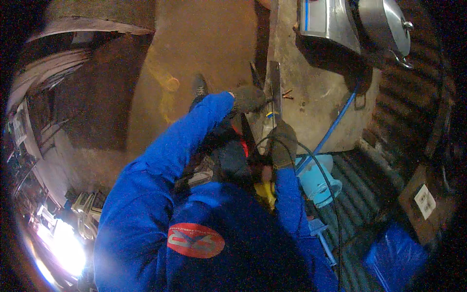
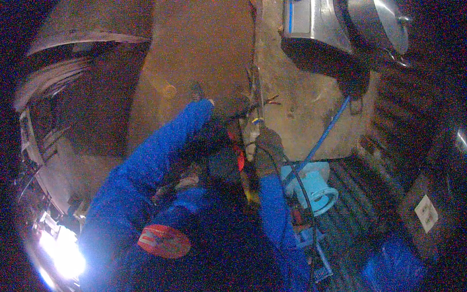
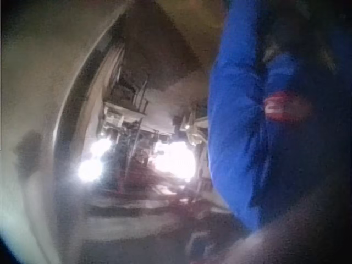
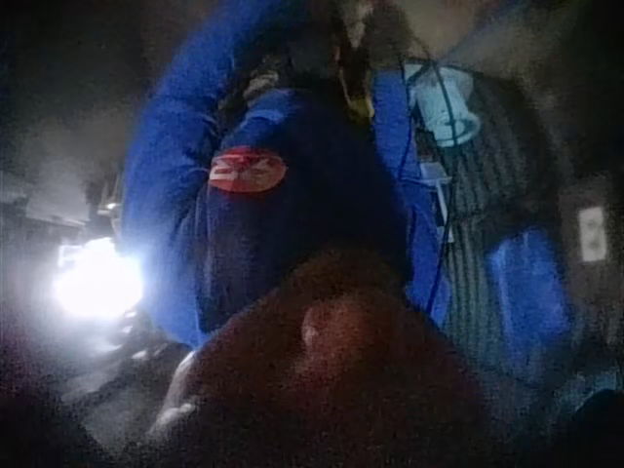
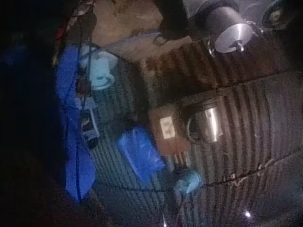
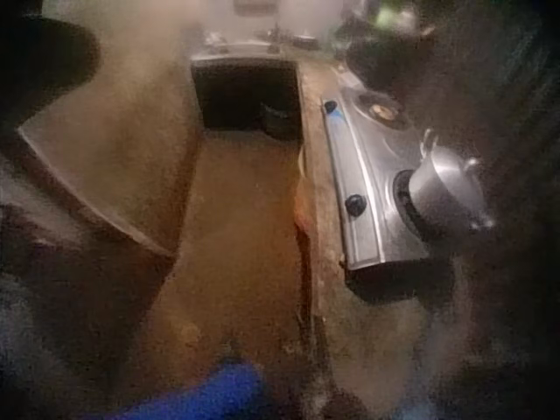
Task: The person strips and twists the ends of two wires, then connects them to terminals on a power tool. They move around the workshop to reach a different area and continue handling the wires.
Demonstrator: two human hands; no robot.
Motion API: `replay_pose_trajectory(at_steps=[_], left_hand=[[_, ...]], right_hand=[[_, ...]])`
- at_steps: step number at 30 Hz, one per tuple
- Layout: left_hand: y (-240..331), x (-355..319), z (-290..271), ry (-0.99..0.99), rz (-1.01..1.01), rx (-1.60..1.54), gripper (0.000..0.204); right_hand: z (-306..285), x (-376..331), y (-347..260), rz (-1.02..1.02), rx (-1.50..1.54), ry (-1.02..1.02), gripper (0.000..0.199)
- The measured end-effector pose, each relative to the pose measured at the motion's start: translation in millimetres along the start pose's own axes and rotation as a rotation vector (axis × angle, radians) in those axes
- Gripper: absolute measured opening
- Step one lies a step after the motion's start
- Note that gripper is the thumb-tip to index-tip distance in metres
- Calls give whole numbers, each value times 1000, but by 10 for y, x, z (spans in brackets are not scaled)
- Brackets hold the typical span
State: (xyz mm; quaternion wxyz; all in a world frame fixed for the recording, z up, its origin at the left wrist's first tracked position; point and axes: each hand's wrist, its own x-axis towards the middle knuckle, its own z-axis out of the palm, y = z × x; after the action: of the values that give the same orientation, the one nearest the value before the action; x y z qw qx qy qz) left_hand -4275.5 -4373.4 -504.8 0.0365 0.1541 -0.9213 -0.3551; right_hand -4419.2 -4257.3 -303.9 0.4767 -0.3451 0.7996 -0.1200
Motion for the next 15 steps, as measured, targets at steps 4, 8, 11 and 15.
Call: replay_pose_trajectory(at_steps=[4,8,11,15], left_hand=[[-15,-200,-3,157,-12,12,24],[678,-16,-718,39,-476,-388,27],[879,-183,-1055,9,-698,-255,30],[847,-155,-827,183,-673,-208,28]], right_hand=[[85,184,589,-145,120,3,34],[-90,7,956,-155,258,89,32],[-30,61,882,-119,267,21,30],[-90,-15,791,-98,299,8,28]])
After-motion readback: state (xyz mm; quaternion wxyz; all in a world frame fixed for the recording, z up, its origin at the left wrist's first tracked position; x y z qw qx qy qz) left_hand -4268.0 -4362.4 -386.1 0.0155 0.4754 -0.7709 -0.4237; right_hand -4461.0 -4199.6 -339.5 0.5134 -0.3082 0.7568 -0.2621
